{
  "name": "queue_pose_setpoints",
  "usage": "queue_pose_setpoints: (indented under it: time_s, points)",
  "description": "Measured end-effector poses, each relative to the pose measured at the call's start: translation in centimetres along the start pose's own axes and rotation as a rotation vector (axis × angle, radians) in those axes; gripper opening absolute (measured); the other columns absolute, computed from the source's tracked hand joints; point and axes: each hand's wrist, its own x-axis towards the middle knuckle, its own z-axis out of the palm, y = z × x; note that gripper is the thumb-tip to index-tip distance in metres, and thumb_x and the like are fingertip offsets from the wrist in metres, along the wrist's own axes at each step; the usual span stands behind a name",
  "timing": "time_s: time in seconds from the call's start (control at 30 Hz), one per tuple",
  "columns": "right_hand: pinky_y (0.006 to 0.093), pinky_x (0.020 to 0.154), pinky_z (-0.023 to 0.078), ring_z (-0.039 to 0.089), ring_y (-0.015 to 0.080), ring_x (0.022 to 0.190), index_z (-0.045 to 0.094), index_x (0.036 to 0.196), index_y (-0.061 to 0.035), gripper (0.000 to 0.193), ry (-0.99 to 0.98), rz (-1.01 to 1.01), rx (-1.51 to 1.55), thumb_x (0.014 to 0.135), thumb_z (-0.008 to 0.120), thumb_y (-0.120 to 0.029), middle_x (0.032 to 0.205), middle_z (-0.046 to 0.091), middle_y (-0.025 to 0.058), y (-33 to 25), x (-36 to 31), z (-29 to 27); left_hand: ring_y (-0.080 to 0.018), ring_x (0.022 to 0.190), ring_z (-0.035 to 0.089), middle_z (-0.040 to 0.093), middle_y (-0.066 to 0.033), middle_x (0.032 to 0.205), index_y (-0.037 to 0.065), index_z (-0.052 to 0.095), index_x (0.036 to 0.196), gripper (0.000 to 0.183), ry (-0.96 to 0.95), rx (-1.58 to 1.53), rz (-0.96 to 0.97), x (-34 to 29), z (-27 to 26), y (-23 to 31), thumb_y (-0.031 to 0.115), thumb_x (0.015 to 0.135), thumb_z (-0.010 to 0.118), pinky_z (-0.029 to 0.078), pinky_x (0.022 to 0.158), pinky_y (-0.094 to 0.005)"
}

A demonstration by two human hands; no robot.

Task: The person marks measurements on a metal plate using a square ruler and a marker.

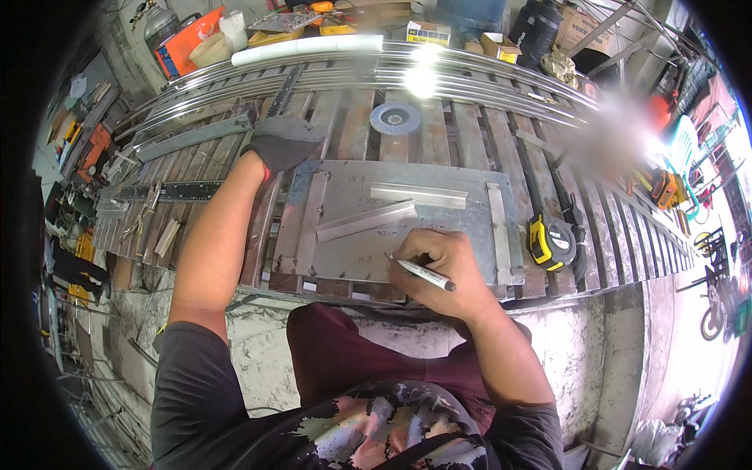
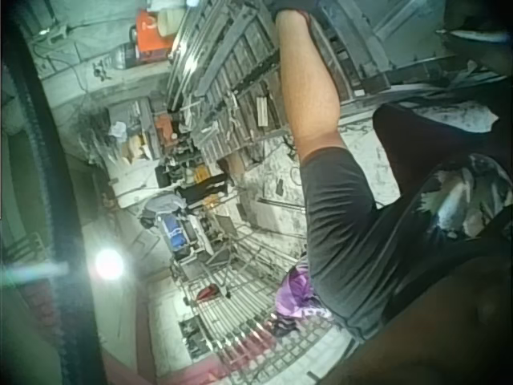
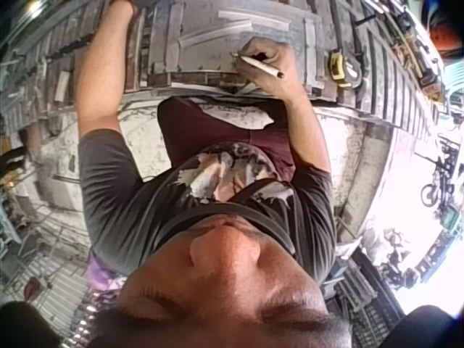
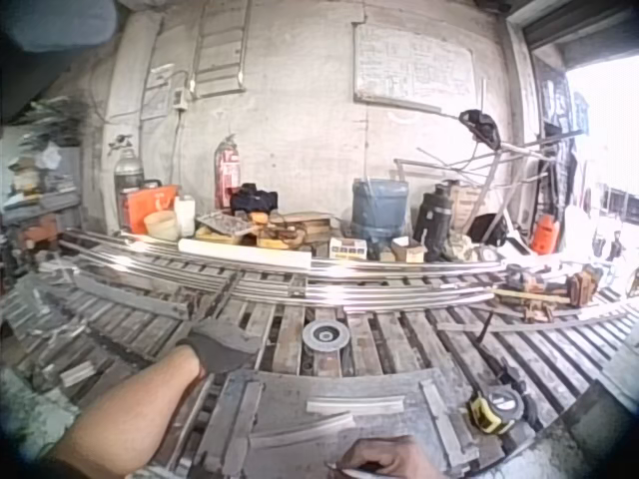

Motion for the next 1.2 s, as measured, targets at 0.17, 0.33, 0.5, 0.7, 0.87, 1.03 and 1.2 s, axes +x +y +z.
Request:
queue_pose_setpoints:
  time_s: [0.17,0.33,0.5,0.7,0.87,1.03,1.2]
  points:
    - [0.0284,0.065,0.052,0.068,0.0131,0.07,0.066,0.08,-0.0028,0.019,-0.005,0.054,0.02,0.078,0.083,0.005,0.079,0.073,0.0067,0.4,-0.2,0.0,-0.0413,0.08,0.073,0.074,-0.0177,0.089,0.012,0.071,0.092,0.019,0.024,-0.032,-0.017,-0.1,0.1,0.0,0.025,0.094,0.058,0.056,0.066,-0.0557]
    - [0.0283,0.065,0.052,0.068,0.0127,0.071,0.067,0.08,-0.0024,0.019,0.006,0.011,0.012,0.078,0.084,0.004,0.08,0.073,0.0067,0.2,-0.1,0.0,-0.0409,0.08,0.073,0.074,-0.0176,0.088,0.013,0.071,0.092,0.016,0.029,-0.015,-0.012,-0.1,-0.1,0.1,0.024,0.093,0.059,0.056,0.066,-0.055]
    - [0.0286,0.065,0.052,0.069,0.0131,0.071,0.067,0.081,-0.0018,0.018,0.0,0.034,0.0,0.078,0.084,0.004,0.08,0.073,0.0072,0.4,-0.2,0.0,-0.0444,0.099,0.072,0.076,-0.0234,0.108,0.012,0.076,0.109,0.044,-0.216,-0.063,-0.105,0.5,-0.9,0.4,0.041,0.104,0.044,0.055,0.09,-0.0549]
    - [0.0287,0.064,0.052,0.069,0.0132,0.071,0.067,0.081,-0.0018,0.018,-0.008,0.015,0.012,0.078,0.084,0.005,0.081,0.074,0.0073,0.3,-0.1,0.1,-0.04,0.082,0.073,0.074,-0.0175,0.088,0.013,0.072,0.091,0.015,0.007,-0.02,-0.015,-0.1,0.7,-0.4,0.023,0.091,0.061,0.056,0.066,-0.0544]
    - [0.0289,0.064,0.052,0.069,0.0135,0.071,0.067,0.079,-0.0019,0.018,-0.027,0.055,0.067,0.078,0.083,0.006,0.08,0.073,0.0072,0.5,-0.2,-0.3,-0.0406,0.085,0.073,0.074,-0.018,0.09,0.013,0.073,0.088,0.018,-0.024,0.0,-0.02,0.0,-0.4,0.5,0.025,0.092,0.06,0.056,0.069,-0.0539]
    - [0.0291,0.064,0.052,0.069,0.0134,0.071,0.066,0.079,-0.0017,0.018,-0.007,0.059,0.054,0.078,0.082,0.006,0.079,0.073,0.007,0.4,-0.1,-0.3,-0.0413,0.086,0.073,0.075,-0.0183,0.093,0.014,0.074,0.089,0.02,-0.055,-0.03,-0.046,0.1,-0.3,0.0,0.027,0.093,0.059,0.057,0.069,-0.0543]
    - [0.0314,0.061,0.049,0.062,0.0148,0.064,0.065,0.077,-0.0029,0.017,0.021,0.076,0.077,0.08,0.082,-0.001,0.071,0.066,0.0074,0.3,-0.1,0.0,-0.0418,0.086,0.073,0.075,-0.0185,0.095,0.014,0.074,0.09,0.02,-0.025,-0.02,-0.025,0.1,-0.1,0.2,0.027,0.094,0.058,0.056,0.07,-0.0547]
